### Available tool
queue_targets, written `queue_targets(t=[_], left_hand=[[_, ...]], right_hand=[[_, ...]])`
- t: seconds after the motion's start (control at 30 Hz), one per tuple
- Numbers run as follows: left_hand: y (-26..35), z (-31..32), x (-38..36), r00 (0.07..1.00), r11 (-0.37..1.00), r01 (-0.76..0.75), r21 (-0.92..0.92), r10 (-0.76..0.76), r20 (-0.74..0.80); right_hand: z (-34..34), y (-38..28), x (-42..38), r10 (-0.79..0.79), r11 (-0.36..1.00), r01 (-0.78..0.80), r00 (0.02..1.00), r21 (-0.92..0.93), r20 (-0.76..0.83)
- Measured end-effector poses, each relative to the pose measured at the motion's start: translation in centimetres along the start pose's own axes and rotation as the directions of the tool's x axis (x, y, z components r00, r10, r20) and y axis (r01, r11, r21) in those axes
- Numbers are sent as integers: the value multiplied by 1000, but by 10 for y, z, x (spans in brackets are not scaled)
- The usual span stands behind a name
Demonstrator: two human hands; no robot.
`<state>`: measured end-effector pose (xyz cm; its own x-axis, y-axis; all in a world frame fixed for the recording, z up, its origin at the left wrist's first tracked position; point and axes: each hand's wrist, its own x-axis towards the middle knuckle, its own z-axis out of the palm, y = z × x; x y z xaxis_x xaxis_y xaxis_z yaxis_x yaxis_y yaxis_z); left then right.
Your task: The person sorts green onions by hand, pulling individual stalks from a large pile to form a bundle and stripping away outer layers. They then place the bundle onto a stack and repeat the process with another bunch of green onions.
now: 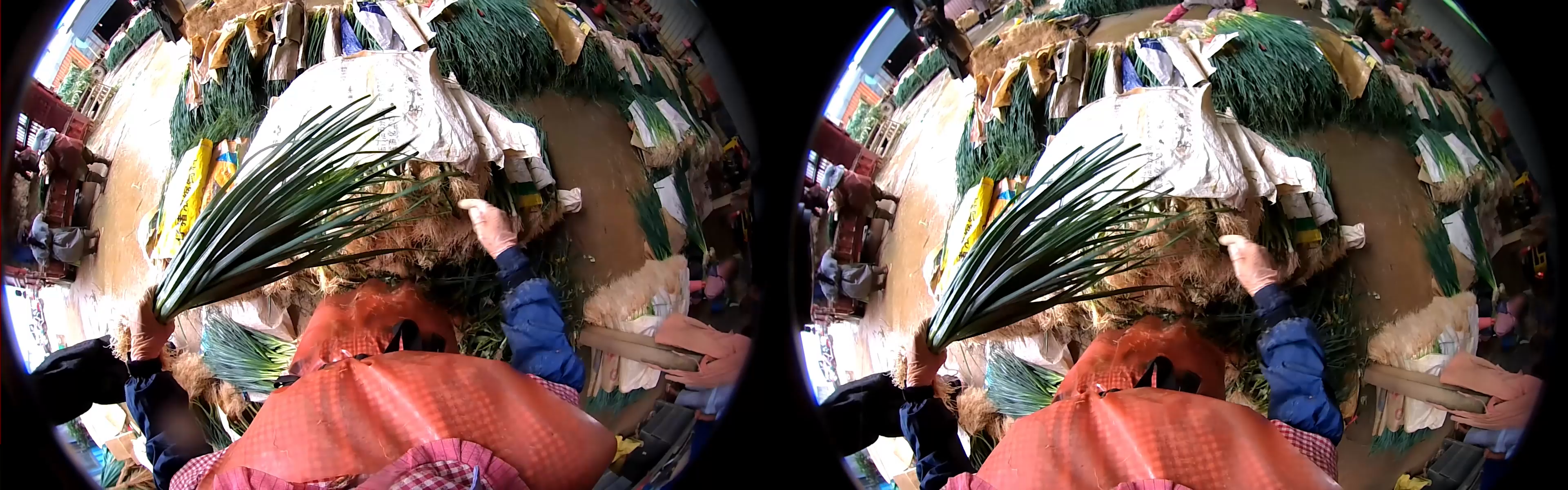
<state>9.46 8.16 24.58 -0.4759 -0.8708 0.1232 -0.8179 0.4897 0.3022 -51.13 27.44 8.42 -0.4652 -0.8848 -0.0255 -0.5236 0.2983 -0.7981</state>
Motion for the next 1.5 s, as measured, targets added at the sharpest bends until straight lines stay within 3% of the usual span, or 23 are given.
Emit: queue_targets(t=[0.03, 0.1, 0.17, 0.23, 0.3, 0.33, 0.37, 0.43, 0.53, 0.57, 0.7, 0.77, 0.87, 0.97, 1.0, 1.07, 1.13, 1.23, 1.3, 1.37, 1.43, 1.47, 1.5], left_hand=[[-5, 0, -3, 999, 1000, -24, 6, 24, -34], [21, -9, 3, 998, 998, 58, -18, -58, 39], [36, -14, 6, 993, 995, 90, -37, -87, 82], [39, -18, 7, 994, 996, 83, -45, -79, 80], [43, -21, 7, 990, 992, 110, -63, -104, 96], [47, -24, 8, 989, 992, 115, -51, -109, 103], [51, -26, 8, 987, 991, 124, -43, -119, 110], [57, -25, 7, 990, 996, 84, -21, -81, 119], [55, -18, 5, 988, 995, 90, -41, -84, 129], [51, -18, 6, 965, 983, 178, -43, -166, 201], [53, -22, 3, 993, 962, -111, 251, 99, 61], [67, -25, 6, 987, 938, -147, 314, 158, -11], [76, -29, 8, 949, 815, -244, 525, 313, -45], [74, -26, 8, 943, 765, -257, 591, 332, -21], [74, -26, 9, 944, 745, -269, 611, 330, 13], [78, -24, 14, 926, 725, -306, 618, 378, 16], [80, -20, 19, 920, 733, -325, 597, 390, 22], [90, -18, 26, 903, 736, -359, 574, 429, 15], [91, -18, 28, 904, 731, -357, 581, 426, 19], [92, -19, 28, 903, 726, -360, 586, 429, 22], [101, -24, 26, 892, 684, -378, 624, 449, 48], [103, -25, 25, 886, 674, -389, 628, 461, 54], [104, -25, 25, 879, 664, -398, 633, 474, 56]], right_hand=[[13, -23, 2, -16, 991, 1, 994, 134, 110], [45, -43, 14, -442, 875, 447, 894, -185, 70], [62, -73, 30, 94, 869, 64, 952, -491, 290], [107, -19, 53, -202, 942, 220, 975, -254, 98], [106, -16, 71, 244, 956, -166, 908, -242, 341], [105, -11, 64, 75, 976, -41, 985, -213, 156], [102, -13, 66, 70, 981, -43, 988, -188, 141], [101, -21, 71, 437, 874, -402, 896, -273, 77], [103, 31, 72, 204, 979, -198, 912, 54, -357], [91, 56, 85, 286, 956, -294, 911, 19, -299], [24, 96, 85, 199, 971, -102, 843, 215, -500], [-25, 111, 77, 157, 966, -9, 815, 259, -558], [-95, 55, 41, 319, 927, -212, 880, 309, -353], [-109, -15, 18, 0, 969, 42, 986, 243, -169], [-110, -39, 11, -3, 984, 10, 999, 180, -38], [-94, -79, -2, -79, 938, 19, 984, 346, 159], [-76, -106, -9, -1, 989, -52, 934, 138, 358], [-26, -104, -15, -56, 995, 87, 875, -43, 481], [15, -66, -19, -174, 982, 147, 945, 117, 276], [23, -31, -14, -107, 842, 67, 993, 535, 43], [-5, -14, -16, 343, 736, -319, 936, 597, 77], [-16, -3, -21, 465, 646, -369, 885, 669, 40], [-28, 14, -22, 434, 767, -357, 900, 533, -23]])
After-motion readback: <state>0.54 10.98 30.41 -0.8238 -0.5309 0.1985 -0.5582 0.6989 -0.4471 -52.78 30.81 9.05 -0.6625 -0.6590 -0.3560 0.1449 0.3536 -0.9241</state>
